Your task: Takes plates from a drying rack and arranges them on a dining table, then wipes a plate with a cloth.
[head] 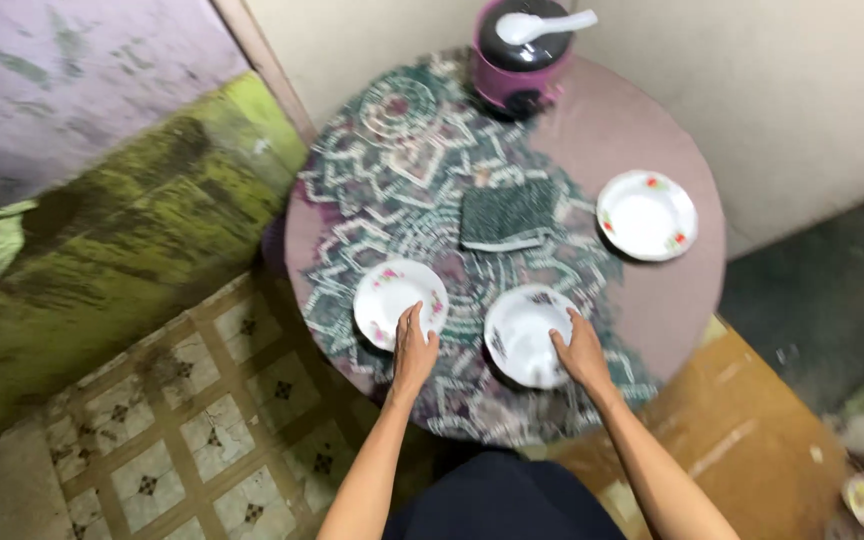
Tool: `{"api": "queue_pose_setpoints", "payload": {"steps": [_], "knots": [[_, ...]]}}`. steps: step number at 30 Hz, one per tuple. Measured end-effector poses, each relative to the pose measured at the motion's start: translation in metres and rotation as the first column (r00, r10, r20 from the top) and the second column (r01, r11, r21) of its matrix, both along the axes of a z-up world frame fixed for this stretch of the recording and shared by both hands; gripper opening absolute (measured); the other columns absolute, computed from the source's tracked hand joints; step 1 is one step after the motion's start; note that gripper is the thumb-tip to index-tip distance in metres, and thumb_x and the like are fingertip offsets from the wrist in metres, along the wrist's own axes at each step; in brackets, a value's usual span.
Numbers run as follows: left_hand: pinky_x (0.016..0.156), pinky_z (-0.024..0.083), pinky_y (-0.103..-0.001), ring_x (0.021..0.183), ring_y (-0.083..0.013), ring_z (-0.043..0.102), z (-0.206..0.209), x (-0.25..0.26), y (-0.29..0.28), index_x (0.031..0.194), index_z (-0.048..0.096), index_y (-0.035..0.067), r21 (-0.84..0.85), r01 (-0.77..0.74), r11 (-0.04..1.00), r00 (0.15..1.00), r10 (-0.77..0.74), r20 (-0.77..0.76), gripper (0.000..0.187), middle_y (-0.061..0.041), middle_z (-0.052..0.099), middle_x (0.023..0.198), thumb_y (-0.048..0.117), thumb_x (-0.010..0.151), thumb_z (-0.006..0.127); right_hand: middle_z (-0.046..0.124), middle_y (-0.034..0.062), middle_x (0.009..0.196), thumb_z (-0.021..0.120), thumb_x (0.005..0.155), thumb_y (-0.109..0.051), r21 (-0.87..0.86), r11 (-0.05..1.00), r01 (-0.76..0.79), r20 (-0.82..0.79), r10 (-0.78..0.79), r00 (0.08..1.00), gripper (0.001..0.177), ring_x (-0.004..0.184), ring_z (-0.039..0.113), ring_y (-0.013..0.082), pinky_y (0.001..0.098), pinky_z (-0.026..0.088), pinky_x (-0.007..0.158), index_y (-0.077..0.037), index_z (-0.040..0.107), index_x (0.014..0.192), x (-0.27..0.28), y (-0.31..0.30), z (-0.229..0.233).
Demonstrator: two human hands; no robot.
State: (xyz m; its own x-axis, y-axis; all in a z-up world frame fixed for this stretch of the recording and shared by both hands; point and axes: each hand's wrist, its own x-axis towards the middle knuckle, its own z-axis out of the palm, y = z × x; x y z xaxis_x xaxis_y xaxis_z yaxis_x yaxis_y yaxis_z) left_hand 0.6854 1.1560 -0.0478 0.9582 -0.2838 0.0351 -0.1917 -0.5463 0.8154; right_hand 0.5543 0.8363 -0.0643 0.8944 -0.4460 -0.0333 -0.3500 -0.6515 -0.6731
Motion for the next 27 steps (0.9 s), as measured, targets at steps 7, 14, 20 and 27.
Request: {"api": "queue_pose_setpoints", "payload": {"steps": [7, 14, 20, 27], "knots": [[0.111, 0.038, -0.05, 0.139, -0.0445, 0.04, -0.006, -0.051, -0.068, 0.152, 0.037, 0.003, 0.028, 0.14, 0.99, 0.983, -0.136, -0.125, 0.066, -0.025, 0.043, 0.149, 0.012, 0.092, 0.063, 0.054, 0.032, 0.138, 0.072, 0.09, -0.035, -0.009, 0.989, 0.149, -0.16, -0.149, 0.976, 0.075, 0.129, 0.051, 0.0453, 0.0491, 0.041, 0.107, 0.002, 0.043, 0.148, -0.078, -0.072, -0.007], [0.115, 0.038, -0.047, 0.138, -0.0436, 0.044, -0.003, -0.035, -0.207, 0.152, 0.037, -0.001, 0.112, 0.164, 0.98, 0.984, -0.155, -0.088, 0.07, -0.027, 0.046, 0.149, 0.017, 0.089, 0.062, 0.058, 0.0267, 0.141, 0.07, 0.089, -0.039, 0.072, 0.965, 0.252, -0.224, -0.231, 0.947, 0.077, 0.121, 0.062, 0.0408, 0.047, 0.048, 0.105, -0.002, 0.044, 0.15, -0.037, -0.218, -0.04], [0.118, 0.034, -0.045, 0.143, -0.0428, 0.039, -0.026, -0.008, -0.363, 0.152, 0.034, -0.004, 0.118, 0.108, 0.987, 0.981, -0.086, -0.173, 0.071, -0.028, 0.041, 0.154, 0.016, 0.089, 0.06, 0.055, 0.0285, 0.144, 0.073, 0.089, -0.032, 0.002, 0.986, 0.167, -0.046, -0.167, 0.985, 0.076, 0.133, 0.054, 0.0415, 0.0452, 0.042, 0.111, 0.005, 0.043, 0.148, 0.014, -0.344, -0.089], [0.122, 0.029, -0.046, 0.147, -0.0447, 0.032, -0.123, 0.046, -0.466, 0.152, 0.031, -0.01, 0.08, -0.004, 0.997, 0.995, 0.011, -0.095, 0.073, -0.033, 0.036, 0.156, 0.015, 0.089, 0.06, 0.049, 0.0301, 0.148, 0.07, 0.087, -0.014, -0.002, 0.999, 0.042, 0.052, -0.041, 0.998, 0.075, 0.138, 0.047, 0.0429, 0.0451, 0.037, 0.114, 0.007, 0.035, 0.151, 0.079, -0.373, -0.061]]}}
